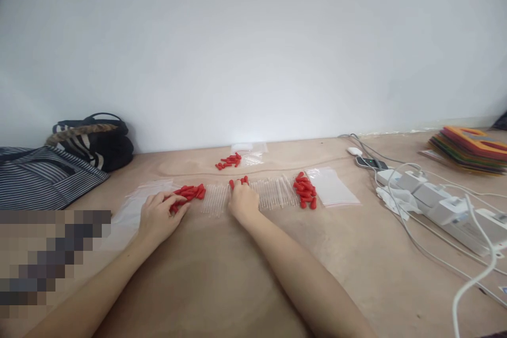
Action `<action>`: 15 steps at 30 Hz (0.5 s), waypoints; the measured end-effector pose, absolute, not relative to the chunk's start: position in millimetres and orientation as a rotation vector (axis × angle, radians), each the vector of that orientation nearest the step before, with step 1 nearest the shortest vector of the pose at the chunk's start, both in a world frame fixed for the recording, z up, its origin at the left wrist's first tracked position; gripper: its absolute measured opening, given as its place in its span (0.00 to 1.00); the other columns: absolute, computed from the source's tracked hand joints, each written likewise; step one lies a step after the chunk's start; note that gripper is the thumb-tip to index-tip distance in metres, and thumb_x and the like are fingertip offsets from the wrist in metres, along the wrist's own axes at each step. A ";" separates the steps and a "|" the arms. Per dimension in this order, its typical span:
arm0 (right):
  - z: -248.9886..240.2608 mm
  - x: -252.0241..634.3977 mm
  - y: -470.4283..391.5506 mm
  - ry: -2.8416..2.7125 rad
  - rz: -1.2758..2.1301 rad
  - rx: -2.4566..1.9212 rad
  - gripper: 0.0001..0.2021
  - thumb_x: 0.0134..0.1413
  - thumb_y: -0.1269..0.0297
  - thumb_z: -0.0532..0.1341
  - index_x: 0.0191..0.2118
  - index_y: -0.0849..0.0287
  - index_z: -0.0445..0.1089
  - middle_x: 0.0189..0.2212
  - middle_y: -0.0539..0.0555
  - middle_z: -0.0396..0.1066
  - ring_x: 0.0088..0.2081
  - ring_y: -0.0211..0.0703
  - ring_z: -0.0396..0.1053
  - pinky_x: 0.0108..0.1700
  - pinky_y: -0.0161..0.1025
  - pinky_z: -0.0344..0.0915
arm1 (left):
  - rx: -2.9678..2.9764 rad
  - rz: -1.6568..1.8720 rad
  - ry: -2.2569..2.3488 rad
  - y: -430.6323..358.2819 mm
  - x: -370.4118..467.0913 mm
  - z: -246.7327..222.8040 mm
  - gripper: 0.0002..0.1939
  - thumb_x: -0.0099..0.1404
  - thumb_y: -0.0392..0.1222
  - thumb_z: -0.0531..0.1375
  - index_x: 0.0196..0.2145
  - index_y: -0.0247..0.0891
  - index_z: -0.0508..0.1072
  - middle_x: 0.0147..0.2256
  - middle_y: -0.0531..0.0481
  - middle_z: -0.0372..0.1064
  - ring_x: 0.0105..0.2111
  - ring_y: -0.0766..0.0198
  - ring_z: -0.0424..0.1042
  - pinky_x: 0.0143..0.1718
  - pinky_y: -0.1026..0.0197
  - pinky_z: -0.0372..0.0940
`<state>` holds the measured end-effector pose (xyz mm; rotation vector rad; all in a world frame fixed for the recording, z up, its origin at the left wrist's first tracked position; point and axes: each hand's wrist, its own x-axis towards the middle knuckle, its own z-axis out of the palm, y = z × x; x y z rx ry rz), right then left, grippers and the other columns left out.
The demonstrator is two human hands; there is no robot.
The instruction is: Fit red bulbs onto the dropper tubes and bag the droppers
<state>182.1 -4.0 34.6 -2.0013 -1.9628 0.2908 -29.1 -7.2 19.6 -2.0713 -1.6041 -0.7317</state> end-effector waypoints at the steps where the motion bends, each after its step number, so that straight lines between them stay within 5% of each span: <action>1: 35.1 183.1 -5.0 -1.968 0.287 -1.997 0.12 0.55 0.66 0.48 0.44 0.60 0.62 0.40 0.60 0.68 0.38 0.47 0.69 0.34 0.40 0.61 | -2.065 -0.709 -1.632 -8.0 -28.1 20.4 0.08 0.55 0.44 0.58 0.29 0.39 0.75 0.33 0.46 0.67 0.34 0.54 0.63 0.35 0.57 0.57; 9: 40.4 184.0 -15.2 -2.078 0.339 -2.032 0.12 0.49 0.60 0.54 0.37 0.60 0.69 0.37 0.60 0.71 0.39 0.51 0.69 0.36 0.42 0.63 | -2.513 -0.387 -1.478 -4.2 -50.2 41.5 0.11 0.53 0.44 0.60 0.35 0.41 0.73 0.37 0.47 0.66 0.37 0.55 0.62 0.38 0.56 0.57; 15: 43.1 175.2 -7.1 -2.107 0.413 -2.064 0.11 0.47 0.68 0.55 0.36 0.63 0.71 0.36 0.64 0.71 0.38 0.50 0.70 0.34 0.41 0.63 | -2.604 -0.213 -1.292 4.8 -68.8 43.2 0.08 0.57 0.37 0.56 0.33 0.43 0.73 0.37 0.46 0.65 0.38 0.54 0.61 0.37 0.54 0.57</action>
